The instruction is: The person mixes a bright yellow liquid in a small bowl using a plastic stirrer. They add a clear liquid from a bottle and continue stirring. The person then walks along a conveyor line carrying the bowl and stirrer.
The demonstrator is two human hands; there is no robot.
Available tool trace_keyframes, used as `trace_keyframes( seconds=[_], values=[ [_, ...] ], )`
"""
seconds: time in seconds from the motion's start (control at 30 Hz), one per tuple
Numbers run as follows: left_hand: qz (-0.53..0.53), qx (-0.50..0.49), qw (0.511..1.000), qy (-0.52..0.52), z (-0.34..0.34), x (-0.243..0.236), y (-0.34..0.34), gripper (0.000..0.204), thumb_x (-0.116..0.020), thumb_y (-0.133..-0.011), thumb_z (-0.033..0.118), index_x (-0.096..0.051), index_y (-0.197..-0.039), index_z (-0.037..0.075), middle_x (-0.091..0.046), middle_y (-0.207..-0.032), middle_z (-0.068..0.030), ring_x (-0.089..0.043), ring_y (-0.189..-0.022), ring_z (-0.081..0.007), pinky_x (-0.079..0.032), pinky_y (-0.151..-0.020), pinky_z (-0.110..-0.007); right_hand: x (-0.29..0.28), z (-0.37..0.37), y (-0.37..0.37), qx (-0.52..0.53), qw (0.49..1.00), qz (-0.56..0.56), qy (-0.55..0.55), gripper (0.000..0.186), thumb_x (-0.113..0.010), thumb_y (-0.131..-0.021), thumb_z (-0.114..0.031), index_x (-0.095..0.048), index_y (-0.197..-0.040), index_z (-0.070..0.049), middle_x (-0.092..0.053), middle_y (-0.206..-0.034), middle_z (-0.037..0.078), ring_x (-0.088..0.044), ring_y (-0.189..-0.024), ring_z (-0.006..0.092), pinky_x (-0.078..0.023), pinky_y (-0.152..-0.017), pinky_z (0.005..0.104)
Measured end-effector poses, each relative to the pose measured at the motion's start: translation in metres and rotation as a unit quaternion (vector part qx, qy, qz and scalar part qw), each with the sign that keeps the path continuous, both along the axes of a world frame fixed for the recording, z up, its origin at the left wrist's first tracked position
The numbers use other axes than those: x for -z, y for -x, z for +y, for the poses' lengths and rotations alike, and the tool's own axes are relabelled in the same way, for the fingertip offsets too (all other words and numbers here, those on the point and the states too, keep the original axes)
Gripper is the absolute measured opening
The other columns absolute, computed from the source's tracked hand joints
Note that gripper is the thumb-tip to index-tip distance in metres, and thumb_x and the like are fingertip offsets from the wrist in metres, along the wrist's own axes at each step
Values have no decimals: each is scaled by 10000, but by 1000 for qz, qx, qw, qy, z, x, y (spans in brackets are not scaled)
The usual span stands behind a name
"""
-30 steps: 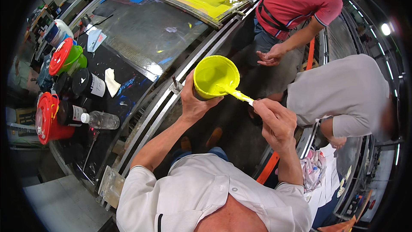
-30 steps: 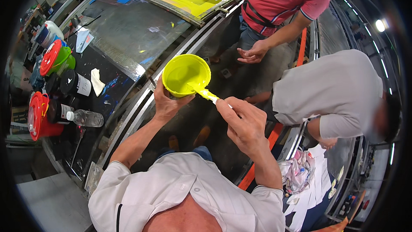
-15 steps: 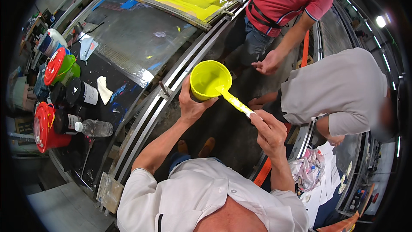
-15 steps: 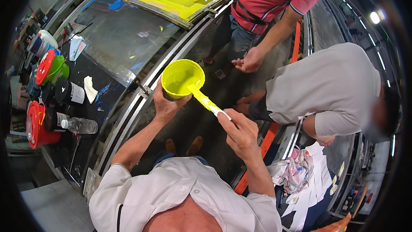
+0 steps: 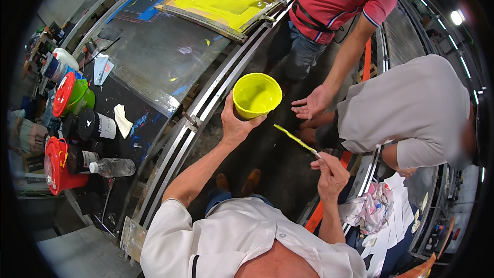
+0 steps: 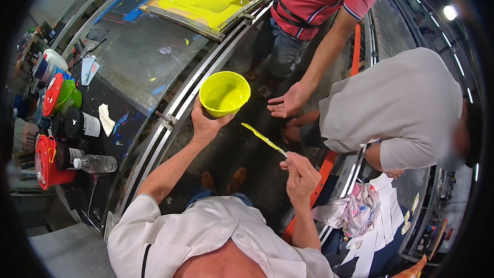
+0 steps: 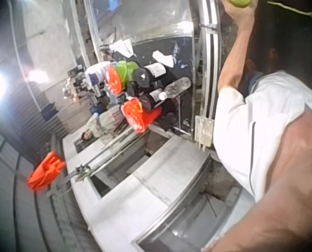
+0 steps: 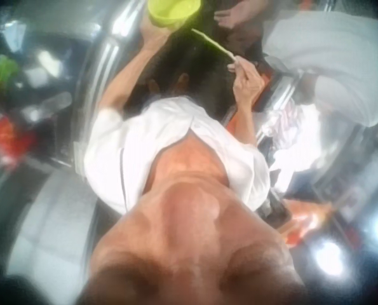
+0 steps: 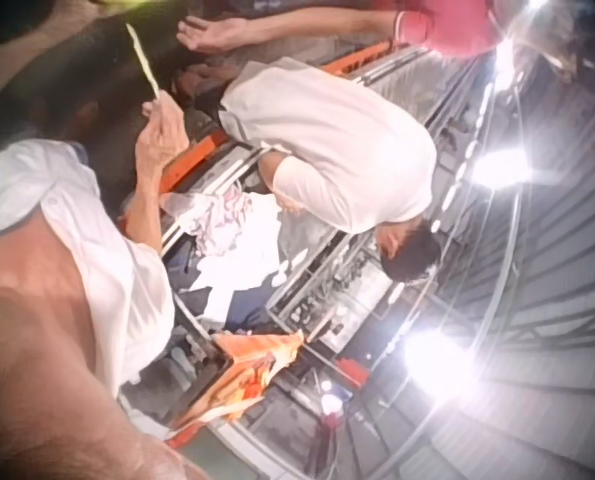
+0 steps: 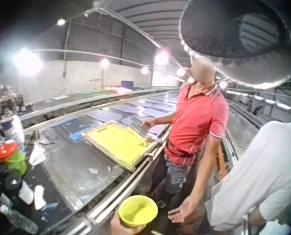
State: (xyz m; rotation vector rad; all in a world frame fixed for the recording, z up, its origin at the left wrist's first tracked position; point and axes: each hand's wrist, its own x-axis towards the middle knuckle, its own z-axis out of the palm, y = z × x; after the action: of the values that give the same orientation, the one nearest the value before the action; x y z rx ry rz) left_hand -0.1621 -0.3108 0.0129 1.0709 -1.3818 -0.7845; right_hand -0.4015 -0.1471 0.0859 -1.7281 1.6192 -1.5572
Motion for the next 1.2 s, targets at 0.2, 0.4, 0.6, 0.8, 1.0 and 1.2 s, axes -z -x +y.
trace_keyframes(
  seconds=[0.2,0.4,0.6,0.8,1.0,1.2],
  values=[
    [58,38,997,-15,-25,4,5,832,-933,-663,214,-510,-1352,15,-637,-1241,-113,-618,-1175,-258,-481,-1017,-381,123,-9,-25,98,867,-386,-299,231,-588,-997,-93,-638,-1172,49,-723,-894,191,-699,-634,185,-578,-539,281],
    [67,53,996,-32,-39,6,21,825,-938,-663,209,-514,-1341,8,-623,-1252,-118,-616,-1178,-255,-486,-1011,-379,250,-47,-56,154,668,-587,-432,131,-545,-972,-24,-655,-1043,-20,-738,-882,165,-716,-665,217,-617,-553,321],
    [25,49,998,-15,-57,7,36,810,-936,-665,233,-533,-1330,8,-654,-1224,-129,-642,-1148,-262,-493,-996,-385,280,-76,-82,120,656,-596,-447,199,-571,-864,0,-624,-1054,26,-716,-830,161,-682,-579,223,-593,-502,328],
    [-24,63,998,8,-62,13,31,797,-935,-648,272,-550,-1284,-13,-687,-1169,-140,-668,-1077,-256,-515,-955,-375,284,-81,-77,-48,731,-487,-476,170,-506,-603,-119,-609,-670,-2,-600,-618,95,-528,-464,152,-405,-425,248],
    [-43,80,995,33,-88,6,42,907,-947,-637,317,-508,-1347,-40,-656,-1235,-188,-656,-1139,-258,-518,-967,-363,281,-90,-58,69,687,-562,-455,189,-620,-954,-89,-648,-1109,15,-726,-874,168,-701,-668,208,-611,-582,318],
    [11,61,995,81,-121,-45,43,797,-949,-651,243,-547,-1293,-4,-666,-1188,-138,-639,-1093,-238,-504,-963,-366,277,-87,-50,70,680,-560,-469,172,-624,-967,-84,-641,-1105,18,-726,-882,170,-706,-670,213,-611,-570,313]
  ],
)
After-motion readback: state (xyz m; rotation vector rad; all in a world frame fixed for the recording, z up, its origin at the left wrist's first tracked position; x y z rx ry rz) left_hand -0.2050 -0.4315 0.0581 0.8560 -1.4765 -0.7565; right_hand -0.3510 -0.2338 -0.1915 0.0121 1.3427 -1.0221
